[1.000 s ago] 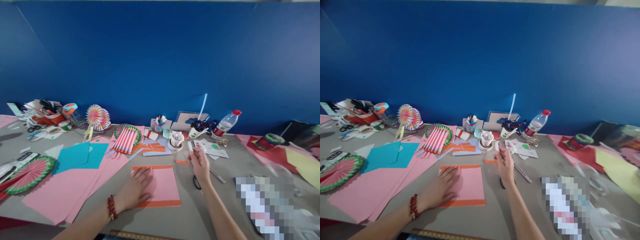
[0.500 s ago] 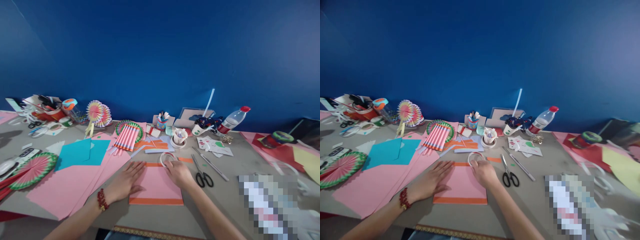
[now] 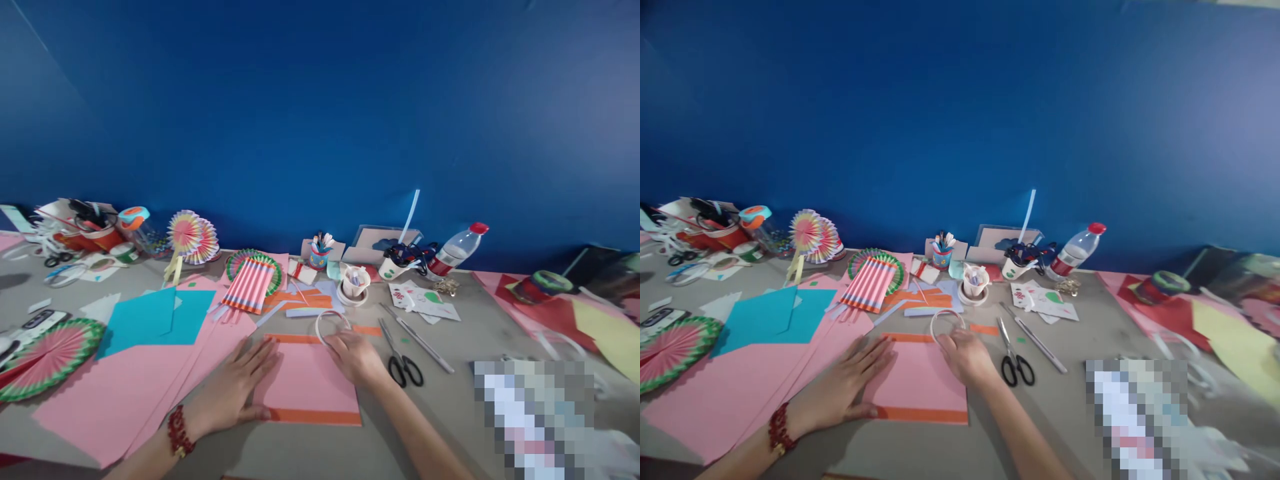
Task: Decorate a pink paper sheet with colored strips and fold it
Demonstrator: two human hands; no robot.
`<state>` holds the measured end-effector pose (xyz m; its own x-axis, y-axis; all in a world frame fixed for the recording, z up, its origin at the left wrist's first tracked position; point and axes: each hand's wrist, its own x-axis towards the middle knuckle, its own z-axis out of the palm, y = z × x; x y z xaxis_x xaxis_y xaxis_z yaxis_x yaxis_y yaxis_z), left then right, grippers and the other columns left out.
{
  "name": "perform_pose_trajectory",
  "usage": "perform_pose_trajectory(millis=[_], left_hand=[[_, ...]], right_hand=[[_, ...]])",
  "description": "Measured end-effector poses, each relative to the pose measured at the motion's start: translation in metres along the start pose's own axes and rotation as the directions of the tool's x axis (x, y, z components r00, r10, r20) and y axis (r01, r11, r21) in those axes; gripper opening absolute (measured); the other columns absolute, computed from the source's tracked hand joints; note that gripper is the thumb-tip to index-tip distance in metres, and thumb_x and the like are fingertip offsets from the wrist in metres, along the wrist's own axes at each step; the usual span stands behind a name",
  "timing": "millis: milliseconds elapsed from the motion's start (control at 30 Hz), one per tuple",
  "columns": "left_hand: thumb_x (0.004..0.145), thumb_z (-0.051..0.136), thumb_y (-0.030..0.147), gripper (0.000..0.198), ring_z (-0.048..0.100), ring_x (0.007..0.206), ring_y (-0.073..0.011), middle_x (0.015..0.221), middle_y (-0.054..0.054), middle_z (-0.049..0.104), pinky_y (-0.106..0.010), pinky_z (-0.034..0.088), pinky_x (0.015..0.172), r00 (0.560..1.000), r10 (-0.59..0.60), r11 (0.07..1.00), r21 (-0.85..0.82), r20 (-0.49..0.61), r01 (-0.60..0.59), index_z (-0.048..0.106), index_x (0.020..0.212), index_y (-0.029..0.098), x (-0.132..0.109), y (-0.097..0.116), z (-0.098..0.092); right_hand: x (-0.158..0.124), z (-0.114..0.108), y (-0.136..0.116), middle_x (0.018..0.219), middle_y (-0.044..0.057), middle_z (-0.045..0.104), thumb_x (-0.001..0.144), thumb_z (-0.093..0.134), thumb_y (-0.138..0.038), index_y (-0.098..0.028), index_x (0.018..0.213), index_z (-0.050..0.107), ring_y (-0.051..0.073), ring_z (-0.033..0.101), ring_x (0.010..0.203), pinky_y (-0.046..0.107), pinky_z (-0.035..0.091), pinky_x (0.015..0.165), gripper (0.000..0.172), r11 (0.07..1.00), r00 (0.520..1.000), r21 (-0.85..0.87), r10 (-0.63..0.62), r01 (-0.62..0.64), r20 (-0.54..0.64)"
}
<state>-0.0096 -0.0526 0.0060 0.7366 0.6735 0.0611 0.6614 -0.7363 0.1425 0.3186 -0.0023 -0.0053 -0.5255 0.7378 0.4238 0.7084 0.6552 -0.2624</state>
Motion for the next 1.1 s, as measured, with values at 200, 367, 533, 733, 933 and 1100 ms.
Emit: perform_pose_trajectory(millis=[200, 367, 533, 733, 933, 1100], left_hand=[[0.091, 0.051, 0.062, 0.074, 0.027, 0.146, -0.0323, 0.158, -0.010, 0.031, -0.056, 0.018, 0.119, 0.999, -0.033, 0.975, -0.220, -0.036, 0.025, 0.029, 0.153, 0.028, 0.023, -0.011, -0.014], [0.097, 0.050, 0.047, 0.064, 0.031, 0.144, -0.0263, 0.156, -0.011, 0.034, -0.044, 0.031, 0.116, 0.970, -0.176, 0.806, -0.591, -0.170, 0.043, 0.028, 0.152, 0.025, 0.074, -0.006, -0.049], [0.091, 0.062, 0.047, 0.037, 0.055, 0.118, -0.0266, 0.121, -0.011, 0.063, -0.040, 0.042, 0.103, 0.993, -0.012, 0.563, -0.822, -0.120, -0.092, 0.064, 0.115, 0.019, 0.113, -0.003, -0.073], [0.085, 0.067, 0.047, 0.035, 0.055, 0.084, -0.0180, 0.080, -0.003, 0.054, -0.038, 0.045, 0.088, 0.988, 0.005, -0.104, -0.983, -0.153, -0.152, 0.051, 0.078, 0.018, 0.126, -0.008, -0.057], [0.086, 0.059, 0.051, 0.037, 0.054, 0.084, -0.0215, 0.078, -0.005, 0.054, -0.039, 0.045, 0.083, 0.990, -0.034, -0.106, -0.985, -0.135, -0.137, 0.051, 0.073, 0.018, 0.127, -0.016, -0.064], [0.087, 0.067, 0.045, 0.030, 0.055, 0.086, -0.0191, 0.083, -0.005, 0.059, -0.034, 0.044, 0.084, 0.983, 0.016, 0.237, -0.954, -0.184, -0.182, 0.062, 0.080, 0.016, 0.123, -0.014, -0.071]], right_hand=[[0.009, -0.027, -0.002, 0.091, 0.007, 0.070, 0.094, 0.053, -0.025, -0.023, 0.099, 0.061, 0.021, 0.066, 0.095, 0.044, 0.044, 0.104, 0.010, 0.897, 0.986, 0.441, 0.071, 0.002, -0.148], [0.010, -0.036, -0.011, 0.089, 0.007, 0.071, 0.095, 0.056, -0.035, -0.021, 0.096, 0.062, 0.024, 0.062, 0.113, 0.047, 0.043, 0.106, 0.015, 0.570, 0.968, 0.793, 0.233, -0.213, 0.092], [0.017, -0.042, -0.020, 0.082, 0.004, 0.072, 0.094, 0.059, -0.037, -0.021, 0.098, 0.062, 0.021, 0.064, 0.106, 0.047, 0.038, 0.109, 0.017, 0.450, 0.964, 0.855, 0.186, -0.257, 0.192], [0.045, -0.058, -0.027, 0.079, 0.003, 0.068, 0.088, 0.066, -0.044, -0.019, 0.083, 0.068, 0.017, 0.064, 0.084, 0.042, 0.040, 0.106, 0.025, 0.453, 0.993, 0.884, 0.069, -0.114, 0.093], [0.061, -0.061, -0.034, 0.083, 0.005, 0.067, 0.093, 0.061, -0.038, -0.017, 0.089, 0.071, 0.015, 0.062, 0.078, 0.028, 0.049, 0.076, 0.025, 0.499, 0.989, 0.857, 0.004, -0.128, 0.146], [0.064, -0.060, -0.035, 0.076, 0.003, 0.067, 0.089, 0.066, -0.036, -0.018, 0.086, 0.071, 0.014, 0.061, 0.073, 0.026, 0.048, 0.072, 0.019, 0.571, 0.994, 0.815, 0.086, -0.103, 0.065]])
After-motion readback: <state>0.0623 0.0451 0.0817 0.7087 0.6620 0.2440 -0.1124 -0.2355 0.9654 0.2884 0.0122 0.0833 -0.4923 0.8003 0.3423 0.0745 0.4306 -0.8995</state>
